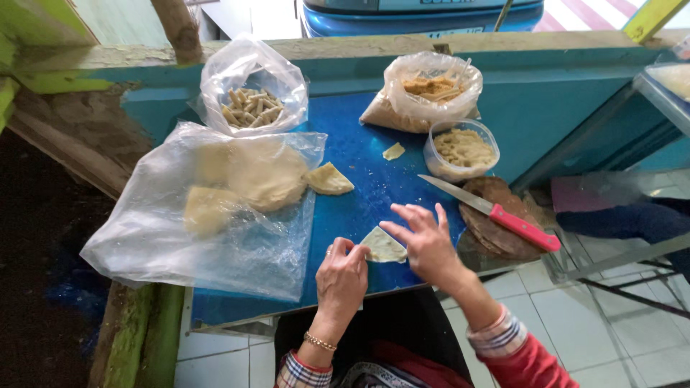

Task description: The person folds filled pastry wrappers at a street food stall. They take a triangular dough wrapper, spoon filling from a plastic bag onto it, pinch the wrapper closed by hand, and set the finished piece on the table, repeating the cycle.

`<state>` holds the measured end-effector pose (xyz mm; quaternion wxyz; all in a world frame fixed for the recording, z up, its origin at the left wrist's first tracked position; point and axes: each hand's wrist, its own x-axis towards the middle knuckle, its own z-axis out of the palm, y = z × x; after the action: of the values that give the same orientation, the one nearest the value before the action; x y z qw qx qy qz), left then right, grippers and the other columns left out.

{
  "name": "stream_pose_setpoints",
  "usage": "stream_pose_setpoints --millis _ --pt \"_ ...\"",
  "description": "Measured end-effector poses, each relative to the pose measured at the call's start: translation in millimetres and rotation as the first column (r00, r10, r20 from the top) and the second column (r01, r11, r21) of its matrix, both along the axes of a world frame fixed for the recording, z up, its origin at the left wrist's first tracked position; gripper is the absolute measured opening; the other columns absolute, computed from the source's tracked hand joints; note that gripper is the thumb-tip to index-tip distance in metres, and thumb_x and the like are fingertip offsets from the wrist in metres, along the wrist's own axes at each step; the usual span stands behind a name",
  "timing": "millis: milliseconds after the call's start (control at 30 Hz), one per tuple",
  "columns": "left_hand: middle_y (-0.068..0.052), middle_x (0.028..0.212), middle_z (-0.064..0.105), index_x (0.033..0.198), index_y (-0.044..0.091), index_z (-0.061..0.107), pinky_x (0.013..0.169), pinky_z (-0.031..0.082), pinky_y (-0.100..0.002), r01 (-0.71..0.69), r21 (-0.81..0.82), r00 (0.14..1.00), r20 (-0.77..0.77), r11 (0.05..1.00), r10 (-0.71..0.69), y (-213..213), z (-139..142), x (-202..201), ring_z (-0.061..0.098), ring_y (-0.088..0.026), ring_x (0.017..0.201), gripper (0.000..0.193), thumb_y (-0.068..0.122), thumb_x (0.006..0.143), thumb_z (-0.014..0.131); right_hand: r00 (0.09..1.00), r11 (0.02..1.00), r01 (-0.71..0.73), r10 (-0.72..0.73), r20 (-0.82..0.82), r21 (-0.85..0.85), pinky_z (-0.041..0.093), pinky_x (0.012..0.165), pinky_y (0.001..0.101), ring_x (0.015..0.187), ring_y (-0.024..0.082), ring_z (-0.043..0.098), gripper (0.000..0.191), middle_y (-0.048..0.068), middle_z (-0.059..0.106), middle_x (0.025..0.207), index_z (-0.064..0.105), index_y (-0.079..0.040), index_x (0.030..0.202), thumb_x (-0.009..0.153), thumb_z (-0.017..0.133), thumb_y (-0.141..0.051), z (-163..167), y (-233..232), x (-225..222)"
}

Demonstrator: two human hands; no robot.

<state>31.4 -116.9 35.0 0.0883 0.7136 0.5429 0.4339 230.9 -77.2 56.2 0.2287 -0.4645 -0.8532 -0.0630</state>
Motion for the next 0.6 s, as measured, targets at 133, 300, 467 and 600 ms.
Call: stream_pose_setpoints --millis 133,300,467,600 --pt "-0.009 0.09 0.061 0.093 0.012 0.072 0.071 0.053 -0.041 0.004 0.006 1.0 0.009 1.0 -0.004 -1 -2 -1 0.065 -0.03 0.086 0.013 0.006 0.082 0.07 0.951 0.983 -0.03 -0.027 0.309 0.179 0.022 0.114 0.0655 0.137 0.03 0.045 0.063 0.006 0.05 0.152 0.069 -0.027 0.131 0.073 0.064 -0.004 1 -12 -8" --pt "-0.01 0.091 0.061 0.091 0.012 0.072 0.072 0.053 -0.042 -0.003 0.025 1.0 0.017 1.0 0.002 -1 -2 0 0.064 -0.031 0.085 0.012 0.004 0.083 0.07 0.956 0.991 -0.087 0.055 0.288 0.097 0.028 0.112 0.0617 0.131 0.029 0.052 0.039 0.005 0.057 0.143 0.073 -0.028 0.109 0.074 0.065 -0.012 23 -7 25" --pt "-0.012 0.093 0.061 0.097 0.01 0.071 0.071 0.053 -0.043 0.061 -0.048 0.995 0.076 0.997 -0.058 -4 -1 -5 0.064 -0.033 0.086 0.02 0.001 0.079 0.069 0.823 0.821 0.231 -0.451 0.345 0.522 0.045 0.07 0.0405 0.097 0.027 0.06 0.024 0.005 0.071 0.121 0.076 -0.015 0.115 0.095 0.064 -0.017 69 123 79" --pt "-0.011 0.096 0.063 0.096 0.009 0.068 0.073 0.054 -0.042 0.067 -0.091 0.982 0.181 0.994 -0.049 -4 -6 -4 0.066 -0.033 0.088 0.017 0.002 0.08 0.069 0.9 0.893 0.423 -0.434 0.041 0.153 0.048 0.095 0.0468 0.115 0.028 0.061 0.024 0.004 0.071 0.121 0.078 -0.018 0.114 0.099 0.064 -0.032 95 248 86"
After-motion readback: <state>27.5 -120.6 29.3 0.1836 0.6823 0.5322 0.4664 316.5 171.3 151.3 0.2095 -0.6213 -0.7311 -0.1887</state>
